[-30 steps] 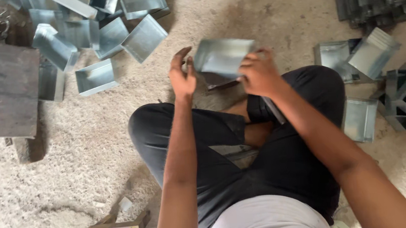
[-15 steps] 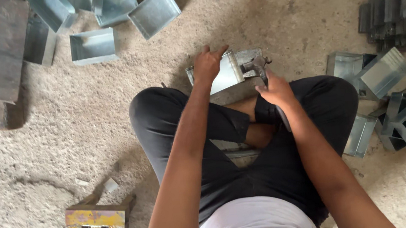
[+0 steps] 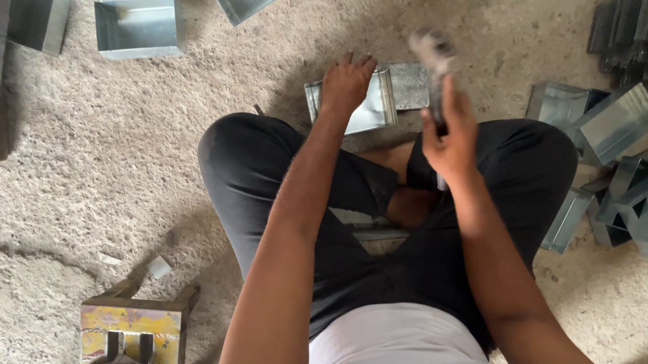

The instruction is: The person sits cross-legged on the floor and uses a hammer to strike small metal boxes placed on a metal block. They repeatedly pick up boxes, position them on the block, and hit them with the hammer before moving them aside.

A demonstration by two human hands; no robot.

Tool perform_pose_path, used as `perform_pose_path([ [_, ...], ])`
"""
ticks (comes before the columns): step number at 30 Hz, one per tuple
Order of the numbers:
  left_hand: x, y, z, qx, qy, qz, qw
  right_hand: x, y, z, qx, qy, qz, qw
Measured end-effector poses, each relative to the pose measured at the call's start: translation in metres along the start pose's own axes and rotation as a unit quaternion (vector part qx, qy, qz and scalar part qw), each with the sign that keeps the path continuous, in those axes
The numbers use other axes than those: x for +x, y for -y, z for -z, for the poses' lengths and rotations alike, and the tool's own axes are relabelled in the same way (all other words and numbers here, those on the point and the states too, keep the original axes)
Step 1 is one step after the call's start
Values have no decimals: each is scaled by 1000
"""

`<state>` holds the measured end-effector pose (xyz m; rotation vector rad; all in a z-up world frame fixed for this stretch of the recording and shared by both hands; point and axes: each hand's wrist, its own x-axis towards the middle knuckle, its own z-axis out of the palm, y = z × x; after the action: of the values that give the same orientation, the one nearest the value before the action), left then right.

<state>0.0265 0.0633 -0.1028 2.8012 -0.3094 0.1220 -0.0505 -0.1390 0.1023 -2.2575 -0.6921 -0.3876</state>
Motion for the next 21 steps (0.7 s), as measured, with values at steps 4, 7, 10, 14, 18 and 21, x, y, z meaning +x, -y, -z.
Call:
perform_pose_path([
  [4, 0, -2, -6, -13, -12, 10, 1000, -9, -24, -24, -23, 168, -111, 979],
  [7, 8, 0, 2, 4, 5, 14, 1000, -22, -46, -37, -14, 143, -168, 975],
  [10, -3, -10, 19, -2, 55, 20, 998, -51, -53, -44, -7, 16, -70, 997],
  [14, 1, -29, 67, 21, -29, -17, 999, -45, -57, -48, 119, 38, -338, 933],
  [18, 3, -60, 105, 46, -66, -23, 997, -31, -34, -11, 244, -31, -377, 893],
  [21, 3, -72, 116, 77, -41, -10, 996, -14, -12, 33, 259, -96, -248, 929],
])
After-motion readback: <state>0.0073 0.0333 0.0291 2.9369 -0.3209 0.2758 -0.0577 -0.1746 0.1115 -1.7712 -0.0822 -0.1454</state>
